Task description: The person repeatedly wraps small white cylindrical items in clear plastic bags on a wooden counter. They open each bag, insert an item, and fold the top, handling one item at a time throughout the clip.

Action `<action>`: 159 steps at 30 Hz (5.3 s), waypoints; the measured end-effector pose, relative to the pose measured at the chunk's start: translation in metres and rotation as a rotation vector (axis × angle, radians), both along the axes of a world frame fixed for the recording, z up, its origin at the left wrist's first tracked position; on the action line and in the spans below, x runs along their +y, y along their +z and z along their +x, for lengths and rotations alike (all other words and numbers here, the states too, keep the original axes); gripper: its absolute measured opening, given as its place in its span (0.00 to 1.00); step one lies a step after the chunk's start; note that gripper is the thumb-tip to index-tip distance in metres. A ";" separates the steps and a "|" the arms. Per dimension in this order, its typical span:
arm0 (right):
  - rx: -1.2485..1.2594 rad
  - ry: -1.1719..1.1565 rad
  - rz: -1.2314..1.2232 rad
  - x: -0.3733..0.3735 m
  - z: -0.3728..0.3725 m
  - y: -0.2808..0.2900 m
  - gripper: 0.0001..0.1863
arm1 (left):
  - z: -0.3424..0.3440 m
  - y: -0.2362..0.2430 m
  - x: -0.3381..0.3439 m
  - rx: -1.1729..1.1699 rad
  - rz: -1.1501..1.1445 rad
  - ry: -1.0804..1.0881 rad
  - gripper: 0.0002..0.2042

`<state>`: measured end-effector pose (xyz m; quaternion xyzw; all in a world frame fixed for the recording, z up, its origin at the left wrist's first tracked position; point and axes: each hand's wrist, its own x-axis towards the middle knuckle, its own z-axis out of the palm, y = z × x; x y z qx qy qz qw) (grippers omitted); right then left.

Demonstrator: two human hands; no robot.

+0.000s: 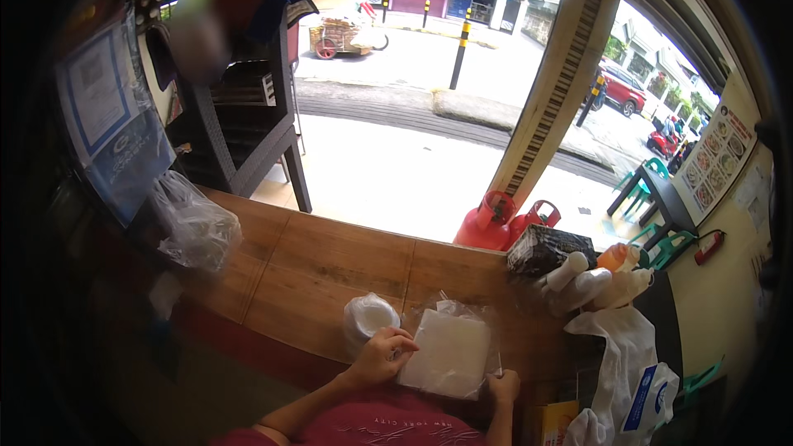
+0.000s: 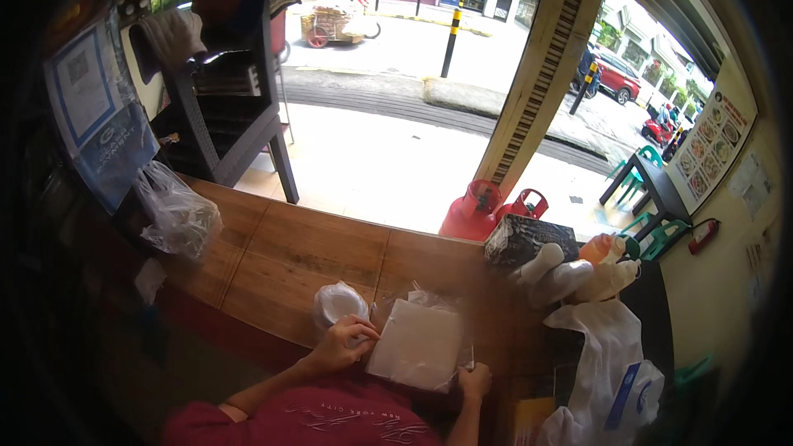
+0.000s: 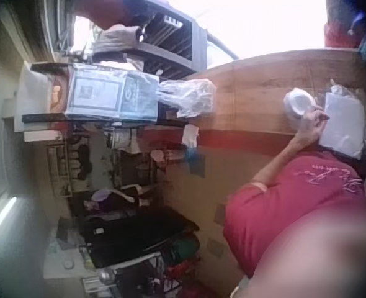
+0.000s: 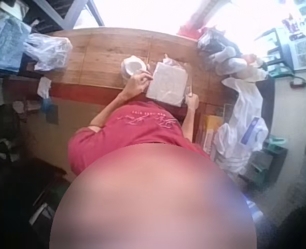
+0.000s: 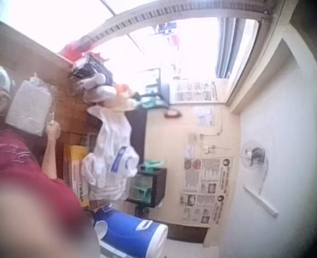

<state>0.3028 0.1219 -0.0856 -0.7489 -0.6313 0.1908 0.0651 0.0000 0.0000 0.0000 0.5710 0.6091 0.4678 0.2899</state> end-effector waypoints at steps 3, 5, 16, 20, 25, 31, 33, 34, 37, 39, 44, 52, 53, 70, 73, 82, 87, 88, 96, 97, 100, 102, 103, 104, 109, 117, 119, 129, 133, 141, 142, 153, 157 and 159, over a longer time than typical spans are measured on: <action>0.052 0.066 0.128 0.005 -0.021 0.042 0.12 | 0.008 -0.003 0.016 0.022 0.067 -0.063 0.08; 0.101 0.146 0.152 0.013 -0.042 0.065 0.13 | 0.017 -0.005 0.027 0.114 0.092 -0.118 0.08; 1.359 0.293 0.039 0.011 -0.142 0.125 0.18 | 0.008 -0.001 0.047 -0.642 -0.099 0.201 0.11; 0.998 0.650 0.175 -0.013 -0.162 0.118 0.19 | -0.010 -0.005 0.045 -0.770 -0.075 0.309 0.15; 0.949 0.696 0.406 -0.025 -0.183 0.099 0.16 | -0.002 -0.013 0.031 -1.261 -0.217 0.063 0.30; 0.923 0.717 0.282 -0.019 -0.162 0.088 0.12 | 0.005 -0.007 0.011 -0.652 -0.153 0.087 0.23; 0.923 0.713 0.210 -0.020 -0.155 0.090 0.11 | 0.002 -0.003 0.006 -0.469 -0.168 0.058 0.17; 0.912 0.698 0.159 -0.021 -0.150 0.092 0.11 | 0.002 -0.002 0.004 -0.462 -0.191 0.084 0.14; 0.918 0.627 0.005 -0.023 -0.140 0.098 0.11 | 0.009 0.004 -0.004 -0.473 -0.188 0.132 0.11; 0.997 0.607 -0.036 -0.025 -0.135 0.101 0.11 | 0.020 0.008 -0.009 -0.460 -0.143 0.176 0.11; 1.054 0.595 -0.351 -0.025 -0.125 0.097 0.10 | 0.040 0.020 -0.018 -0.314 -0.070 0.316 0.11; 1.558 0.466 -0.839 -0.031 -0.120 0.081 0.13 | 0.063 0.024 -0.032 -0.634 -0.130 0.464 0.06; 1.591 0.465 -0.847 -0.032 -0.119 0.081 0.13 | 0.062 0.021 -0.033 -0.666 -0.137 0.485 0.07; 1.200 0.697 -0.052 -0.036 -0.110 0.103 0.10 | 0.067 0.013 -0.025 -0.239 -0.043 0.527 0.09; 1.112 0.657 -0.048 -0.037 -0.108 0.106 0.10 | 0.061 0.015 -0.022 -0.203 -0.031 0.482 0.09; 1.192 0.446 -0.105 -0.044 -0.124 0.095 0.12 | 0.045 0.026 -0.016 -0.152 0.092 0.360 0.12; 1.446 0.413 -0.408 -0.042 -0.139 0.078 0.14 | 0.025 0.000 -0.014 -0.530 0.121 0.218 0.09; 1.489 0.401 -0.467 -0.040 -0.141 0.074 0.16 | 0.019 -0.009 -0.012 -0.858 0.112 0.226 0.07; 2.407 0.241 -0.959 -0.013 -0.150 0.067 0.23 | -0.080 -0.045 -0.005 -1.648 0.128 -0.060 0.11; 2.251 0.181 -0.821 -0.012 -0.149 0.073 0.20 | -0.085 -0.039 -0.007 -1.603 0.246 -0.246 0.11; 1.989 0.170 -0.537 -0.014 -0.148 0.094 0.12 | -0.089 -0.017 0.001 -0.128 0.299 -0.183 0.08; 1.870 0.190 -0.382 -0.021 -0.147 0.110 0.10 | -0.075 -0.005 0.010 0.315 0.036 0.029 0.07; 1.692 0.307 -0.291 -0.023 -0.147 0.117 0.13 | -0.065 0.000 0.013 0.484 -0.043 0.161 0.07; 1.521 0.425 -0.214 -0.024 -0.147 0.125 0.15 | -0.063 0.008 0.022 0.588 -0.085 0.281 0.10; 0.816 0.726 0.401 -0.021 -0.155 0.151 0.21 | -0.072 0.066 0.048 0.736 -0.221 0.208 0.13; 0.302 0.546 1.289 0.000 -0.136 0.143 0.22 | -0.037 0.092 0.053 0.467 0.608 0.332 0.19; 0.328 0.677 1.133 0.015 -0.137 0.126 0.22 | -0.040 0.070 0.077 0.456 0.617 0.260 0.21; 0.894 0.719 0.722 0.009 -0.128 0.145 0.11 | -0.039 0.040 0.082 0.541 0.192 0.193 0.13; 0.778 0.897 0.282 0.023 -0.162 0.100 0.11 | -0.004 0.064 0.072 0.485 0.120 0.026 0.12; 1.157 0.755 -0.110 0.061 -0.158 0.060 0.12 | 0.046 0.065 0.038 0.455 0.103 -0.508 0.39; 1.080 0.640 -0.117 0.059 -0.155 0.069 0.10 | 0.048 0.064 0.035 0.460 0.090 -0.504 0.38; 1.011 0.562 -0.100 0.041 -0.151 0.113 0.09 | 0.047 0.059 0.040 0.918 0.376 -0.353 0.37; 0.687 0.409 -0.171 0.050 -0.162 0.124 0.10 | 0.045 0.056 0.034 0.893 0.418 -0.365 0.37; 0.799 0.655 0.146 0.033 -0.161 0.118 0.20 | 0.043 0.059 0.031 0.905 0.418 -0.350 0.38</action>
